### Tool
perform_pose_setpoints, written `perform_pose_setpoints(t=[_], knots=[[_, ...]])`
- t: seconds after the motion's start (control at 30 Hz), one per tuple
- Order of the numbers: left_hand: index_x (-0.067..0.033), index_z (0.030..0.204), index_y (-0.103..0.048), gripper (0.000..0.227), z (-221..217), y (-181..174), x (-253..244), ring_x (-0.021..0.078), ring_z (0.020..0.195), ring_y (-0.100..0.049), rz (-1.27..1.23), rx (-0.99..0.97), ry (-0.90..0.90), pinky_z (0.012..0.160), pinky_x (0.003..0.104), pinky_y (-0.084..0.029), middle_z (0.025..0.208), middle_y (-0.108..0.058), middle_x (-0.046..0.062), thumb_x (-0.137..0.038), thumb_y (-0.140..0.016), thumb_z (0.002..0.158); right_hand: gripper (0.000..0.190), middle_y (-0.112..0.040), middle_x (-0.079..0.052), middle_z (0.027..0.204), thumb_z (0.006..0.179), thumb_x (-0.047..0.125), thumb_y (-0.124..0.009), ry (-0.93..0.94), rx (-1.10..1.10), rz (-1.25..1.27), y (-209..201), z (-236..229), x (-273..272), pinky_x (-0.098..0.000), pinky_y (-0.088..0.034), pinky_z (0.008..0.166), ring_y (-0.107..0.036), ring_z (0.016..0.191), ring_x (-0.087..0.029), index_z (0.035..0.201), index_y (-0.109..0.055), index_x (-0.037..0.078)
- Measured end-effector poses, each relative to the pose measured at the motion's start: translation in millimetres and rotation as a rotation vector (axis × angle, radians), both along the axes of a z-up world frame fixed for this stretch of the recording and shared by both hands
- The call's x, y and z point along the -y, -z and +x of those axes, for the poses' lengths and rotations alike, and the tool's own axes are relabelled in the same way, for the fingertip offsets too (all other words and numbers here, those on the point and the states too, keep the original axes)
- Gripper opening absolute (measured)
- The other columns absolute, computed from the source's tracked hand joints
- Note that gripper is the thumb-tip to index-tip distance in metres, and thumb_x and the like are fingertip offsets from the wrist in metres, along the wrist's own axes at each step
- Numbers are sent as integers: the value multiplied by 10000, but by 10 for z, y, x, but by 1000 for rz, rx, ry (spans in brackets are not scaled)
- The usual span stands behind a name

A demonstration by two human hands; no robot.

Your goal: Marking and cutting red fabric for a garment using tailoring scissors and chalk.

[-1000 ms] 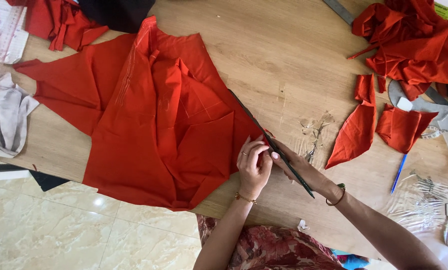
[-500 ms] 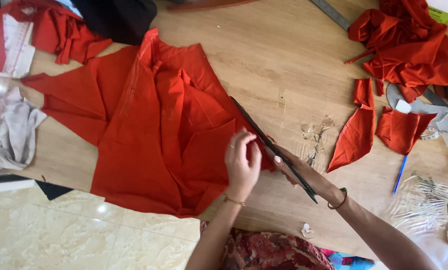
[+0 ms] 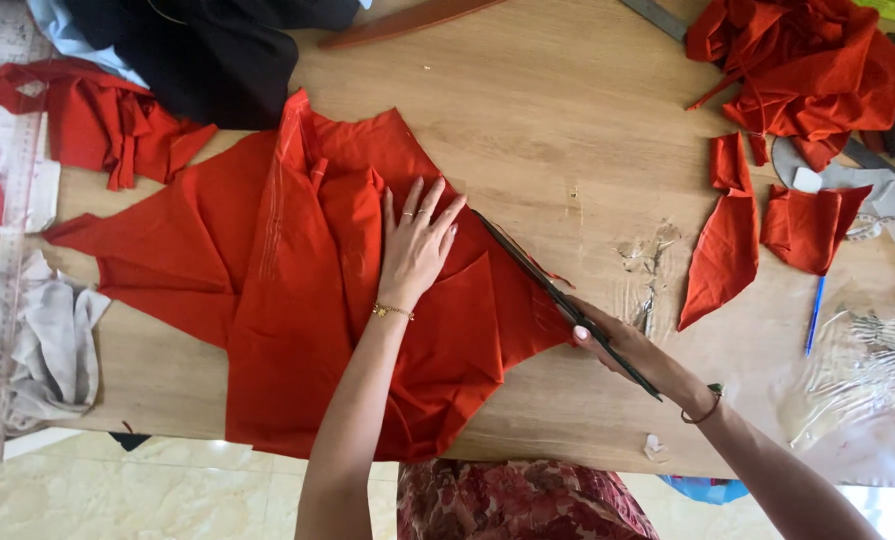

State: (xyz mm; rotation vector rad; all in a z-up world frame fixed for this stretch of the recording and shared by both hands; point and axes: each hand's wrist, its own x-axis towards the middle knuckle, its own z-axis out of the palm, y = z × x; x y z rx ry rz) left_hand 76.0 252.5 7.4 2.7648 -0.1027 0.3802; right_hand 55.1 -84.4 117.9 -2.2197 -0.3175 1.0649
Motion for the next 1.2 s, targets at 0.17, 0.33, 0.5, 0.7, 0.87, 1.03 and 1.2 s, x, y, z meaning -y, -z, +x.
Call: perform_pose_setpoints(t=[0.17, 0.33, 0.5, 0.7, 0.87, 1.03, 1.2], knots=[[-307, 1477, -573, 456, -28, -35, -4, 301, 1515, -323, -33, 6, 5, 1250, 655, -136, 1632, -370, 33, -306, -590, 1021, 746, -502, -28, 686, 927, 557, -527, 29, 27, -81, 87, -43, 0, -316, -408, 495, -435, 542, -111, 1579, -388, 222], [-300, 1473, -563, 443, -36, 21, 1, 307, 1518, -329, -49, 19, -1, 1256, 651, -136, 1638, -372, 27, -309, -579, 1031, 745, -450, -16, 666, 927, 535, -542, 53, -24, -84, 70, -58, -38, -316, -383, 465, -400, 519, -110, 1584, -384, 221], [-310, 1475, -570, 441, -34, -19, -17, 303, 1512, -344, -64, 33, -3, 1258, 650, -147, 1632, -391, 15, -309, -570, 1034, 706, -451, 27, 696, 941, 493, -546, 73, -55, -24, 29, -31, -72, -294, -380, 448, -397, 518, -89, 1570, -390, 214], [-289, 1463, -593, 425, -32, -60, -19, 319, 1505, -358, -60, 38, 26, 1255, 645, -149, 1624, -405, 24, -322, -568, 1040, 484, -417, 54, 708, 985, 408, -563, 465, -171, 287, 751, -191, 617, -246, -309, 439, -359, 520, -65, 1397, -422, 198], [-260, 1454, -602, 420, -28, -121, 37, 312, 1515, -338, -87, 26, 51, 1253, 645, -141, 1620, -404, 34, -345, -562, 1045, 317, -374, 38, 701, 1081, 413, -503, 999, -140, 517, 467, -543, 782, -221, -245, 448, -300, 520, -48, 967, -427, 127], [-160, 1402, -619, 510, -66, -229, 584, 373, 1526, -216, -69, 70, 56, 1184, 711, -102, 1614, -381, 158, -454, -642, 986, 278, -376, 50, 698, 1046, 374, -503, 1135, -31, 456, 538, -1216, 1079, -212, -253, 444, -310, 535, -36, 1183, -485, 132], [-145, 1169, -700, 401, 40, -360, 1170, 332, 1460, -342, -173, -10, 303, 1200, 687, -162, 1370, -546, 102, -409, -743, 871, 546, -409, 70, 712, 1000, 335, -531, 1086, 19, 419, 621, -1674, 1068, -210, -296, 452, -356, 548, -33, 1505, -429, 154]])
